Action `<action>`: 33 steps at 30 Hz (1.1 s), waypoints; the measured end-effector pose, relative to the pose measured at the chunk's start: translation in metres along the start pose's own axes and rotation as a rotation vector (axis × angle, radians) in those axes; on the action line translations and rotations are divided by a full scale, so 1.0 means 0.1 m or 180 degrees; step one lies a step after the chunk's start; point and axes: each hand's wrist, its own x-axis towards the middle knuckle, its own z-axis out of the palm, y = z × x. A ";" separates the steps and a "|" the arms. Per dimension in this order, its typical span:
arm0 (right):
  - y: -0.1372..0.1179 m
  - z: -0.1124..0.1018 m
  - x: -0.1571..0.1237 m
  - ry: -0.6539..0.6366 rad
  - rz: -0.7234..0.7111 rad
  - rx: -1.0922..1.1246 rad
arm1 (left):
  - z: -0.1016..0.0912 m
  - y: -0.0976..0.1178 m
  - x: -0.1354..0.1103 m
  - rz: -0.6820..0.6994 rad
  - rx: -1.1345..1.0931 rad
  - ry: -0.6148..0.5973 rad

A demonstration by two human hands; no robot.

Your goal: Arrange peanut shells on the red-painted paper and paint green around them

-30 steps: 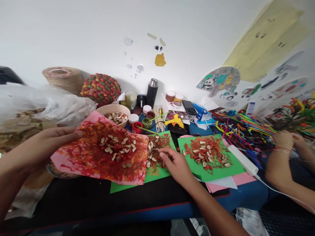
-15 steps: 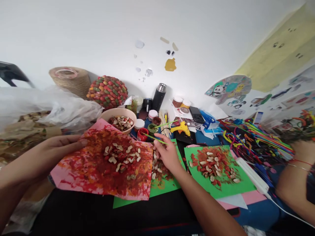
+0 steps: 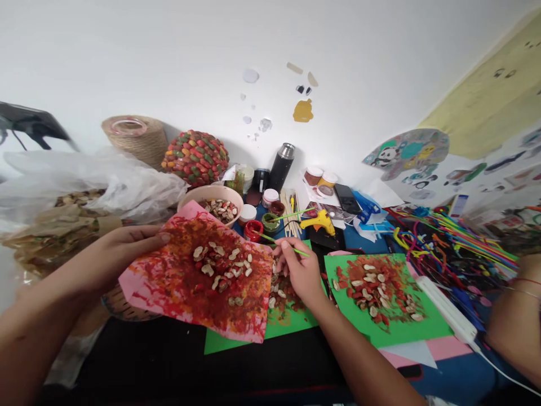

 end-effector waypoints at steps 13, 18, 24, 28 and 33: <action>-0.25 0.11 -0.50 -0.0174 0.0165 0.0859 | -0.02 -0.07 0.02 0.0139 -0.0162 -0.0383; -0.18 0.41 -0.62 -0.0654 0.0084 0.0924 | 0.02 -0.03 0.00 0.0524 0.0283 -0.0294; 0.05 0.42 -0.70 -0.0554 0.0150 0.0509 | 0.03 0.03 -0.07 0.0708 0.0691 -0.0130; 0.11 0.28 -0.76 -0.0436 0.0179 0.0333 | 0.04 0.07 -0.11 0.0696 0.0717 -0.0101; 0.12 0.12 -0.84 -0.0280 0.0233 0.0310 | 0.00 0.20 -0.16 0.0676 0.0679 0.0041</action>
